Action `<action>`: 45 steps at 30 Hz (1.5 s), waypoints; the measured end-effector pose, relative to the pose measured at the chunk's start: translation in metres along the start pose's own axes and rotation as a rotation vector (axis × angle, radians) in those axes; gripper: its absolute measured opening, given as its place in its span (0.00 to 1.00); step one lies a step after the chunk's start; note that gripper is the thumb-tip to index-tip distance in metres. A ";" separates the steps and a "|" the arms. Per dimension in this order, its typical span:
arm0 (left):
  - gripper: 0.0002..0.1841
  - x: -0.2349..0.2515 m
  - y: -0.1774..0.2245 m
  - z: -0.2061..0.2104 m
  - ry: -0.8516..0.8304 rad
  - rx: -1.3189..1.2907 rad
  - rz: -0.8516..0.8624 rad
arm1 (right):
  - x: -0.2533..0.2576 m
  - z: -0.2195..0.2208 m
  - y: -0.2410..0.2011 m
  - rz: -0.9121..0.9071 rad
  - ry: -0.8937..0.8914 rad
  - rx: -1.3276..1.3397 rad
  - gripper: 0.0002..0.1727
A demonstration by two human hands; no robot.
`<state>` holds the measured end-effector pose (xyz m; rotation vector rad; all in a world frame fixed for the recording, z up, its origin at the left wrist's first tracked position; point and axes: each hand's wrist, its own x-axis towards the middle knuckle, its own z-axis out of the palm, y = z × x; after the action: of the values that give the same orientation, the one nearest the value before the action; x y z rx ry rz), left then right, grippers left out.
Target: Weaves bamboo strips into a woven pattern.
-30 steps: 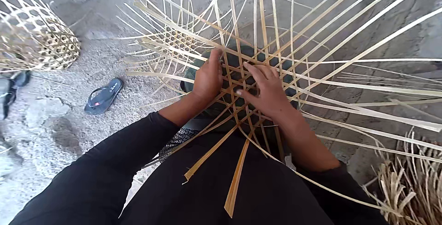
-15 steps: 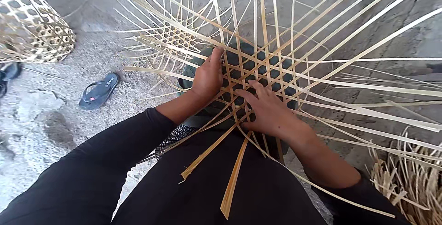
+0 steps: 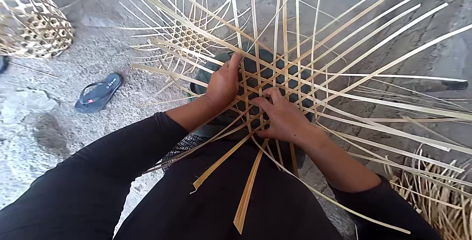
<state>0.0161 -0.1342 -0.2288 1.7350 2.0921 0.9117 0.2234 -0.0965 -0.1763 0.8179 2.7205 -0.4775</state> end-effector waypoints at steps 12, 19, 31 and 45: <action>0.19 0.002 0.002 -0.004 -0.070 -0.021 -0.041 | -0.001 -0.020 -0.006 0.089 -0.109 0.139 0.46; 0.20 0.003 0.003 -0.004 -0.067 -0.016 -0.046 | 0.011 -0.014 -0.047 0.357 -0.164 -0.006 0.49; 0.19 0.000 0.004 -0.005 -0.023 -0.055 -0.059 | 0.009 -0.027 -0.026 0.226 -0.130 0.058 0.39; 0.20 -0.022 0.008 0.014 0.242 -0.206 -0.053 | 0.077 0.013 -0.015 0.283 0.655 0.285 0.22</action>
<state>0.0359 -0.1503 -0.2386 1.5235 2.0873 1.3272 0.1543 -0.0762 -0.2104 1.6605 3.0562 -0.6297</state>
